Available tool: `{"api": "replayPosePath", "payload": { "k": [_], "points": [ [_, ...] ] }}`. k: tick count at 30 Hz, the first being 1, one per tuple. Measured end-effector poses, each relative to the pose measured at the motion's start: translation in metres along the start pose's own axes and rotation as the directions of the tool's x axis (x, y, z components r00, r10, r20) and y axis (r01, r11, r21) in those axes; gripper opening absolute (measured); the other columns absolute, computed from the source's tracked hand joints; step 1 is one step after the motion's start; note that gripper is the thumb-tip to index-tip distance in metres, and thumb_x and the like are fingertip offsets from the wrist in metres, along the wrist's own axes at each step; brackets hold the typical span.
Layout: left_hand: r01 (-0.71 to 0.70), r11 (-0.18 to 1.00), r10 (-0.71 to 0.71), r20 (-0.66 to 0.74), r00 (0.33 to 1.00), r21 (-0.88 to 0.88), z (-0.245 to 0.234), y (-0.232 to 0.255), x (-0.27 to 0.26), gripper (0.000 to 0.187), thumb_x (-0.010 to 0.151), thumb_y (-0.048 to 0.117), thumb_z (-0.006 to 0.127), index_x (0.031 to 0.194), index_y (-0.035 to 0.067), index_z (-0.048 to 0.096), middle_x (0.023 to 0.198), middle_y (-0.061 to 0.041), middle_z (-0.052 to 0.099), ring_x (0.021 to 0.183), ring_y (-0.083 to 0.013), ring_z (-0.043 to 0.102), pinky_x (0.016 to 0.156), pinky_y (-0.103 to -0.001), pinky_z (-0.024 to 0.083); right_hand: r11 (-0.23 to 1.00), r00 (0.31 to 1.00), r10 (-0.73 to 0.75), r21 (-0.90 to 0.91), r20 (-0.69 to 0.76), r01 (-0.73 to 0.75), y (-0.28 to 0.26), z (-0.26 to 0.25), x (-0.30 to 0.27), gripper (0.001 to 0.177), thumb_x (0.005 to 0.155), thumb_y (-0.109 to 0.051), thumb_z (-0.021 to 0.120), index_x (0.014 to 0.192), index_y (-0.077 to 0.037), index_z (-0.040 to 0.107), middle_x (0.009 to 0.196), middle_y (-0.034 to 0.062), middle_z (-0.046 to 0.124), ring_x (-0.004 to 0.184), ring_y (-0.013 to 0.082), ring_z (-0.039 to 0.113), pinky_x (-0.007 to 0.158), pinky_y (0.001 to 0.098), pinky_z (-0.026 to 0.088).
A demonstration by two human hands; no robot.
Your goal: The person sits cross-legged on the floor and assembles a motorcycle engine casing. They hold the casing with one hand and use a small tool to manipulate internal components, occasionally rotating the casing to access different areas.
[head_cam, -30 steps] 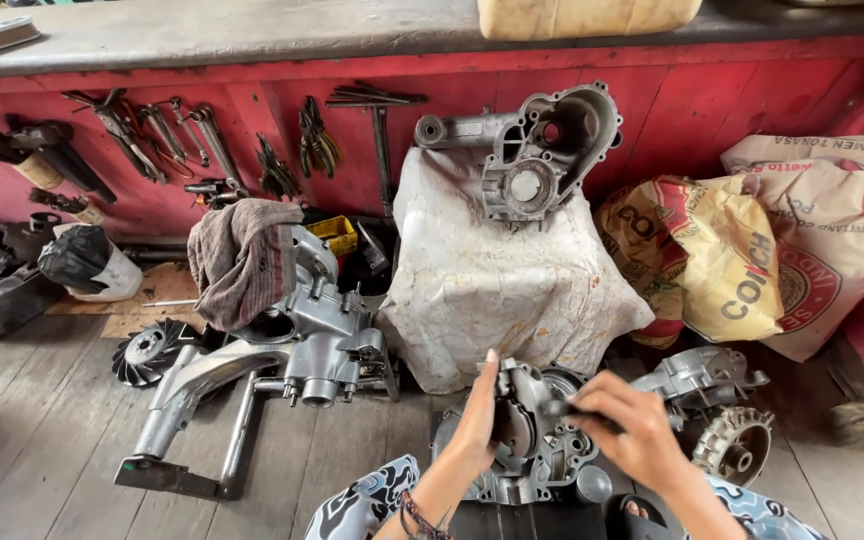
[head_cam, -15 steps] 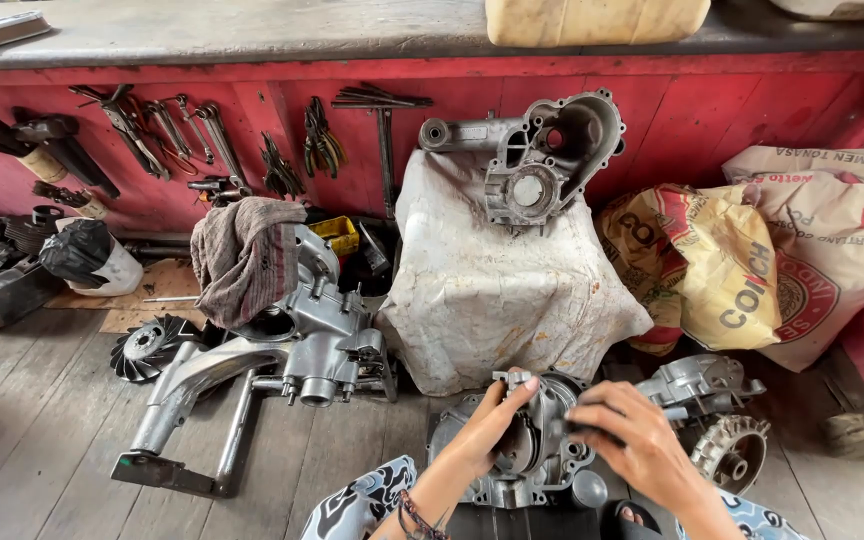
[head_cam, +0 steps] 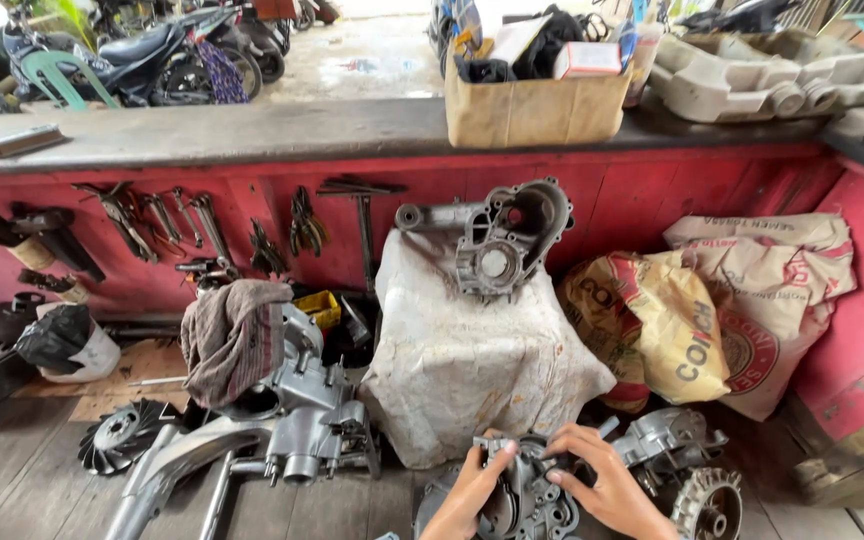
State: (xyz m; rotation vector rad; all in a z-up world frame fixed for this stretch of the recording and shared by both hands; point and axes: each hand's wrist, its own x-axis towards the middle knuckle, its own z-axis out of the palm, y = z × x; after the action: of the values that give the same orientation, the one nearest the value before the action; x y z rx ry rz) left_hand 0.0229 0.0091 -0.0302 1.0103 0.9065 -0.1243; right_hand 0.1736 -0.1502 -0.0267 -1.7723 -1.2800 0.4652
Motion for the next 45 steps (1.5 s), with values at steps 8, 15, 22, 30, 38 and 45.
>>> {"api": "replayPosePath", "payload": {
  "k": [8, 15, 22, 30, 38, 45],
  "points": [
    [-0.167, 0.948, 0.174, -0.003, 0.985, 0.272, -0.036, -0.017, 0.026, 0.093, 0.085, 0.077, 0.049, 0.162, 0.04, 0.012, 0.172, 0.003, -0.002, 0.16, -0.0159, -0.001, 0.131, -0.039, 0.01, 0.976, 0.997, -0.068, -0.205, 0.024, 0.072, 0.088, 0.047, 0.014, 0.056, 0.081, -0.073, 0.069, 0.09, -0.019, 0.067, 0.091, -0.0007, 0.07, 0.099, 0.0167, 0.057, 0.091, 0.0323, 0.044],
    [-0.54, 0.587, 0.542, 0.202, 0.816, 0.603, -0.063, -0.061, 0.069, 0.1, 0.086, 0.067, 0.065, 0.163, 0.038, 0.009, 0.155, -0.007, 0.031, 0.151, -0.0276, 0.03, 0.122, -0.04, 0.022, 0.968, 0.987, 0.159, -0.2, 0.034, -0.149, 0.088, 0.044, 0.022, 0.057, 0.078, -0.072, 0.078, 0.077, -0.019, 0.057, 0.082, -0.0051, 0.062, 0.098, 0.0144, 0.045, 0.085, 0.0302, 0.041],
    [0.087, 0.994, -0.074, -0.198, 0.978, 0.06, -0.057, -0.036, 0.151, 0.08, 0.078, 0.086, 0.065, 0.109, 0.014, 0.053, 0.091, -0.001, 0.033, 0.08, -0.0135, 0.044, 0.079, -0.029, 0.027, 0.958, 0.996, 0.073, -0.274, -0.043, -0.083, 0.07, 0.039, 0.024, 0.048, 0.077, -0.071, 0.076, 0.079, -0.023, 0.075, 0.083, -0.0034, 0.069, 0.107, 0.0166, 0.06, 0.092, 0.0338, 0.048],
    [-0.304, 0.856, 0.291, 0.098, 0.952, 0.417, -0.045, -0.033, 0.055, 0.082, 0.092, 0.071, 0.042, 0.162, 0.045, 0.007, 0.171, 0.005, 0.011, 0.16, -0.0145, 0.008, 0.133, -0.037, 0.012, 0.961, 0.996, -0.061, -0.267, 0.07, 0.078, 0.082, 0.047, 0.027, 0.069, 0.076, -0.089, 0.056, 0.076, -0.021, 0.067, 0.076, -0.0062, 0.067, 0.094, 0.0174, 0.059, 0.088, 0.0354, 0.044],
    [0.22, 0.778, -0.106, 0.222, 0.969, -0.589, -0.04, -0.027, 0.096, 0.062, 0.094, 0.052, 0.064, 0.114, -0.005, 0.073, 0.099, -0.023, 0.074, 0.091, -0.0339, 0.069, 0.086, -0.037, 0.048, 0.956, 0.996, 0.056, -0.292, 0.072, -0.032, 0.097, 0.053, 0.025, 0.065, 0.074, -0.088, 0.059, 0.075, -0.024, 0.068, 0.081, -0.0079, 0.07, 0.1, 0.0161, 0.055, 0.087, 0.0355, 0.046],
    [0.268, 0.721, -0.074, 0.313, 0.947, -0.639, -0.029, -0.016, 0.042, 0.091, 0.088, 0.067, 0.061, 0.147, -0.001, 0.061, 0.144, -0.026, 0.065, 0.13, -0.0407, 0.059, 0.108, -0.053, 0.045, 0.945, 0.966, 0.242, -0.248, 0.088, -0.214, 0.074, 0.037, 0.022, 0.044, 0.087, -0.061, 0.074, 0.078, -0.02, 0.063, 0.081, -0.0057, 0.061, 0.099, 0.0123, 0.052, 0.085, 0.0216, 0.039]
  ]
}}
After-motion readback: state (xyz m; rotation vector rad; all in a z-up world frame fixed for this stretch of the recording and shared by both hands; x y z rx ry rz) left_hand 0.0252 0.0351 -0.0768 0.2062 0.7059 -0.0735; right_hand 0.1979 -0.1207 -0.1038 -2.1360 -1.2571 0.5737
